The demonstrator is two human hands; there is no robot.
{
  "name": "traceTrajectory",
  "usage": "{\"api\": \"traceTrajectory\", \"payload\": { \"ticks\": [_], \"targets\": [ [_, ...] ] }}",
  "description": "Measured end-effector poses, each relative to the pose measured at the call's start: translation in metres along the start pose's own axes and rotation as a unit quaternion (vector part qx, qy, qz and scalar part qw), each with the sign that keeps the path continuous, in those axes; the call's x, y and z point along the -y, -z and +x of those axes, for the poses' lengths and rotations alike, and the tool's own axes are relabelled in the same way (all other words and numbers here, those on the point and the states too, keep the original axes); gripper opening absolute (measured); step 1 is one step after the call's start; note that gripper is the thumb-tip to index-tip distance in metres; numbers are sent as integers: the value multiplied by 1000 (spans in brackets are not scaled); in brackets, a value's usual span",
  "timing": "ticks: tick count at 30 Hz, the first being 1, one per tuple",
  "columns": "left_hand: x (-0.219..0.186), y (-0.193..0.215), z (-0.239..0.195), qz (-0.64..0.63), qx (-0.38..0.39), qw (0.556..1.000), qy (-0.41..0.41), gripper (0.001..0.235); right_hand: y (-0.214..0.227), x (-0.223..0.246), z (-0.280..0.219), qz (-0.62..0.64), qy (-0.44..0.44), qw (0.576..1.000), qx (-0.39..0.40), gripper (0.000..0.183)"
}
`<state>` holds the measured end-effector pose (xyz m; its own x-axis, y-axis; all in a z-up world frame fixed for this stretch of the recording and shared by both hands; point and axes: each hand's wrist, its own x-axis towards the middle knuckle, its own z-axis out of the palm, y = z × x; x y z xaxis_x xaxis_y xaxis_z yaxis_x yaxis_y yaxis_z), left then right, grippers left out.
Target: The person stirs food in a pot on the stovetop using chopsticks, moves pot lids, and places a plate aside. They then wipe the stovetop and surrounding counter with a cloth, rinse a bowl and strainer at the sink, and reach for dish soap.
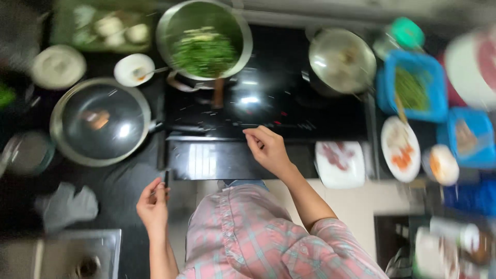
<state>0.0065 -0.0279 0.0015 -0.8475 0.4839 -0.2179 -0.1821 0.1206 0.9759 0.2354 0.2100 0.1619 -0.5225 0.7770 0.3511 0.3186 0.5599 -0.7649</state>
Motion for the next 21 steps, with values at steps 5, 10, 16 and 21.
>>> {"api": "traceTrajectory", "payload": {
  "ticks": [5,10,16,21],
  "targets": [
    [14,18,-32,-27,-90,995,21,22,-42,39,36,52,147,981,118,14],
    [-84,28,-75,4,-148,986,-76,21,-120,53,74,119,166,940,273,12],
    [-225,55,-144,156,-184,899,-366,19,-234,53,129,100,186,919,334,14],
    [-318,41,-203,349,-260,843,-315,18,-309,36,157,82,204,914,341,22]
  ]
}}
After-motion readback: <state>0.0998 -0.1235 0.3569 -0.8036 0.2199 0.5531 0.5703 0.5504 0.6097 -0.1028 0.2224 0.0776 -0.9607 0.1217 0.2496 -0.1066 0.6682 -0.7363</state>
